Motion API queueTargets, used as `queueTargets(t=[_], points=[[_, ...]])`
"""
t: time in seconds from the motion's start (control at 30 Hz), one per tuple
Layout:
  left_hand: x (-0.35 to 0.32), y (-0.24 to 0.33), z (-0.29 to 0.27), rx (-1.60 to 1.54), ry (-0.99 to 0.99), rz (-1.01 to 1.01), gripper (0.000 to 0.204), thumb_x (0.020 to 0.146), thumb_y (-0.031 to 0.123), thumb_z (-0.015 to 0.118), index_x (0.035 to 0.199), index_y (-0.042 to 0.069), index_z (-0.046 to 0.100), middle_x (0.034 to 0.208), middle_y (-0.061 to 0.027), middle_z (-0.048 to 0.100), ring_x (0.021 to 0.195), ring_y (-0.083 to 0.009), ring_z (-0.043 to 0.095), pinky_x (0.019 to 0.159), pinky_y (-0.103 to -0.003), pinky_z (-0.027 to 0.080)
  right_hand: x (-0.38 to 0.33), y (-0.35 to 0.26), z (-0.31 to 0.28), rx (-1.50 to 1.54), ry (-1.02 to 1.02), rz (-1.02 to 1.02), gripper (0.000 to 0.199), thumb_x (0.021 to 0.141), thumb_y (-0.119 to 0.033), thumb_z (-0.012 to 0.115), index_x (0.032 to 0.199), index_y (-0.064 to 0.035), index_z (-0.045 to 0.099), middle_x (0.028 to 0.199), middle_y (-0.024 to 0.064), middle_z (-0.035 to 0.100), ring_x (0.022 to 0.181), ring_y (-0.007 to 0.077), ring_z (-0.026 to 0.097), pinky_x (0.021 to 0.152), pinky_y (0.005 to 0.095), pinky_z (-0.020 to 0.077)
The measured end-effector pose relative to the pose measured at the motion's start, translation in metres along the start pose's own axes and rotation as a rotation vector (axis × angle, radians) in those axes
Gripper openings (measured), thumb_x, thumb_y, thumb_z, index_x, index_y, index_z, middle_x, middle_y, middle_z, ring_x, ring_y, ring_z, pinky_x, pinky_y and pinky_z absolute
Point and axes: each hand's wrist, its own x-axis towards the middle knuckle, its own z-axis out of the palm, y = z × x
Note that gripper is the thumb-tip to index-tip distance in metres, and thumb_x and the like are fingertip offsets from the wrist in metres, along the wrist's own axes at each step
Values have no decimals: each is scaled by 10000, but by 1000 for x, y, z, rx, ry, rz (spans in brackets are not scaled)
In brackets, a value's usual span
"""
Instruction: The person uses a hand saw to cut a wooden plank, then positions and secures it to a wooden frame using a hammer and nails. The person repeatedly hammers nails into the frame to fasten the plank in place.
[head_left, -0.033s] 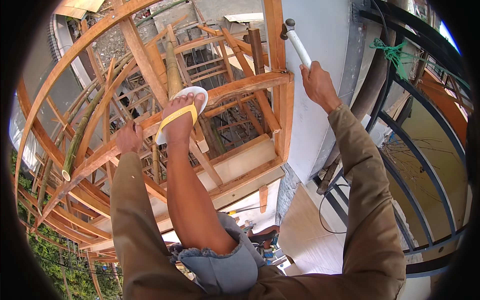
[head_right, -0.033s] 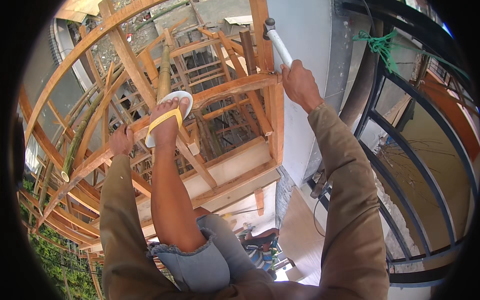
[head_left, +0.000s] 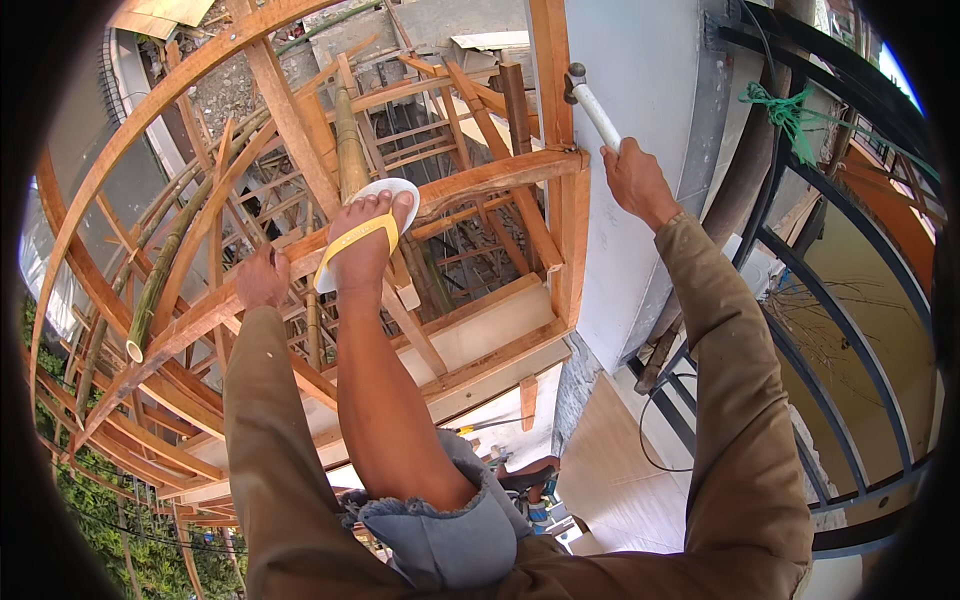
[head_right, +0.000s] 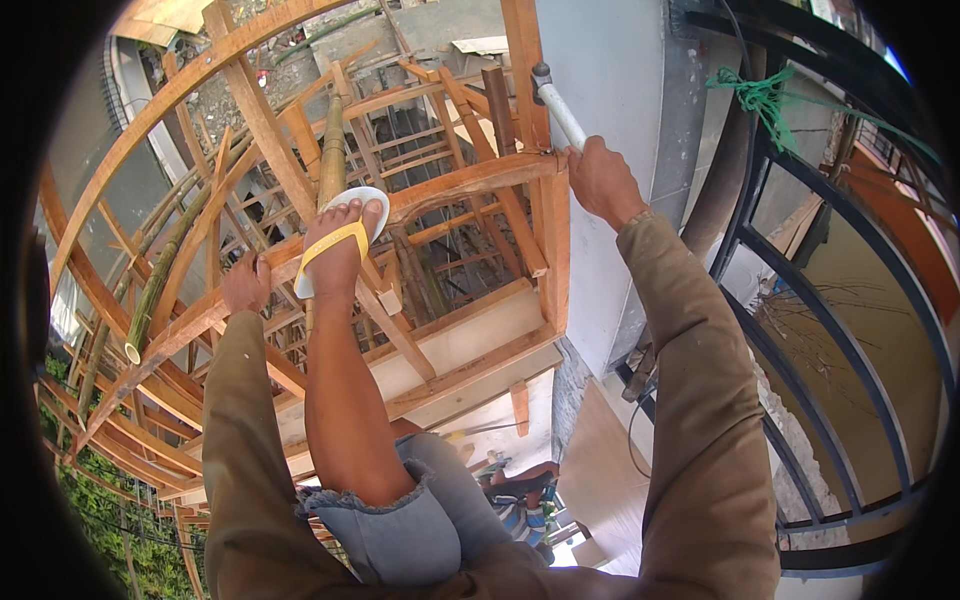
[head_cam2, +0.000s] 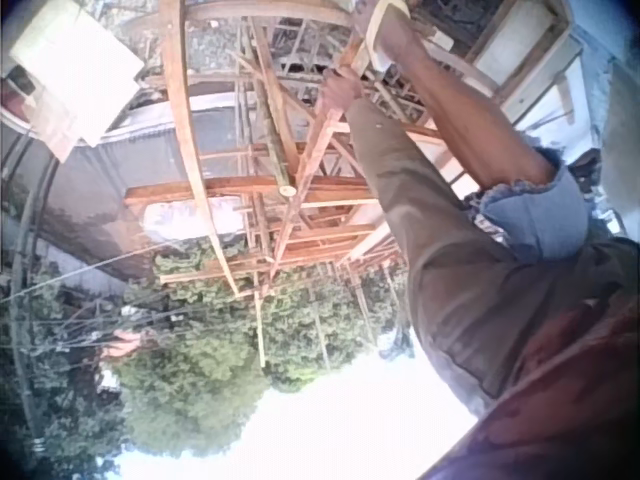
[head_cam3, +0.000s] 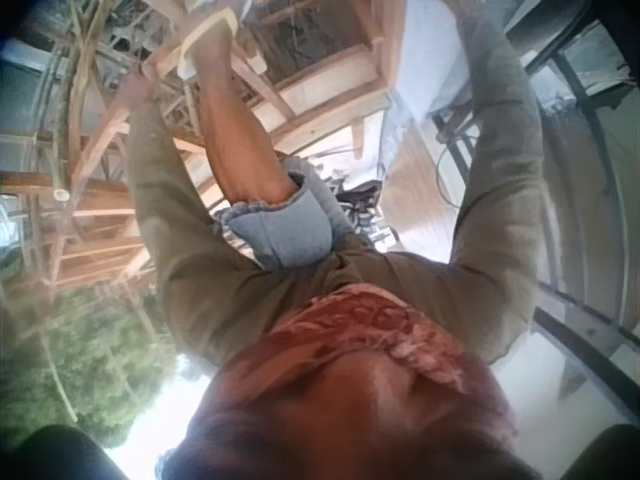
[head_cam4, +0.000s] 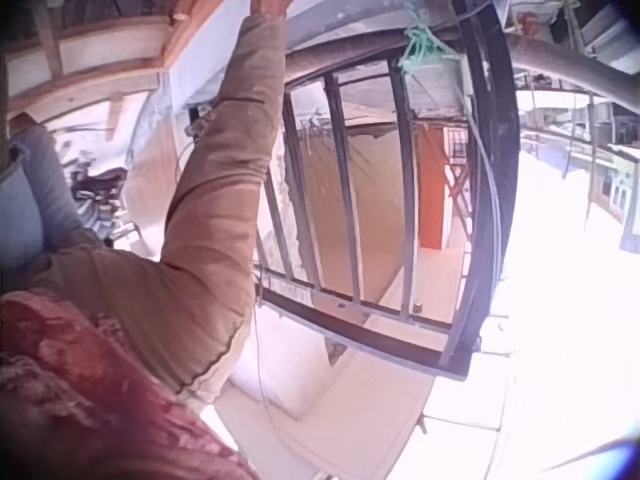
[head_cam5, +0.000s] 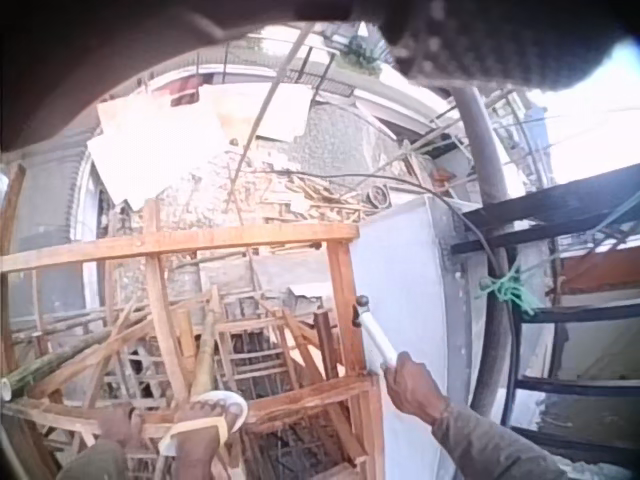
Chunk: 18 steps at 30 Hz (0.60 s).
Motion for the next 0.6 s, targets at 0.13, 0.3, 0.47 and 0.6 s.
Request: queueTargets(t=[0.13, 0.3, 0.47, 0.6], points=[[5, -1, 4, -61, 77, 25, 374, 948, 366, 495, 1045, 46, 662, 1010, -230, 705, 964, -437, 660, 838, -540, 502, 12, -75, -99, -117, -77, -126, 424, 1048, -318, 488, 923, 72, 596, 788, 264, 688, 706, 449, 683, 623, 519, 531], [4, -1, 4, -33, 36, 29, 372, 937, 357, 503, 1030, 29, 653, 1019, -241, 701, 943, -447, 655, 820, -553, 499, 17, -124, -169, -5, 555, -429, 449, 1065, -383, 481, 842, 2, 535, 682, 203, 593, 604, 385, 591, 581, 466, 483], [4, -2, 7, -12, 92, 22, 382, 937, 367, 505, 1017, 27, 660, 1024, -243, 701, 933, -458, 654, 817, -563, 495, -5, -42, -68, -137, -292, 160, 463, 1061, -358, 455, 1072, 87, 583, 933, 370, 646, 894, 532, 652, 780, 575, 505], [7, -3, 5, -25, 5, 21, 399, 933, 374, 507, 1062, 33, 669, 1031, -243, 701, 961, -454, 653, 834, -556, 499, -11, -4, -21, 44, 62, 60, 424, 1064, -322, 469, 1069, 93, 558, 858, 337, 661, 828, 533, 658, 757, 600, 511]])
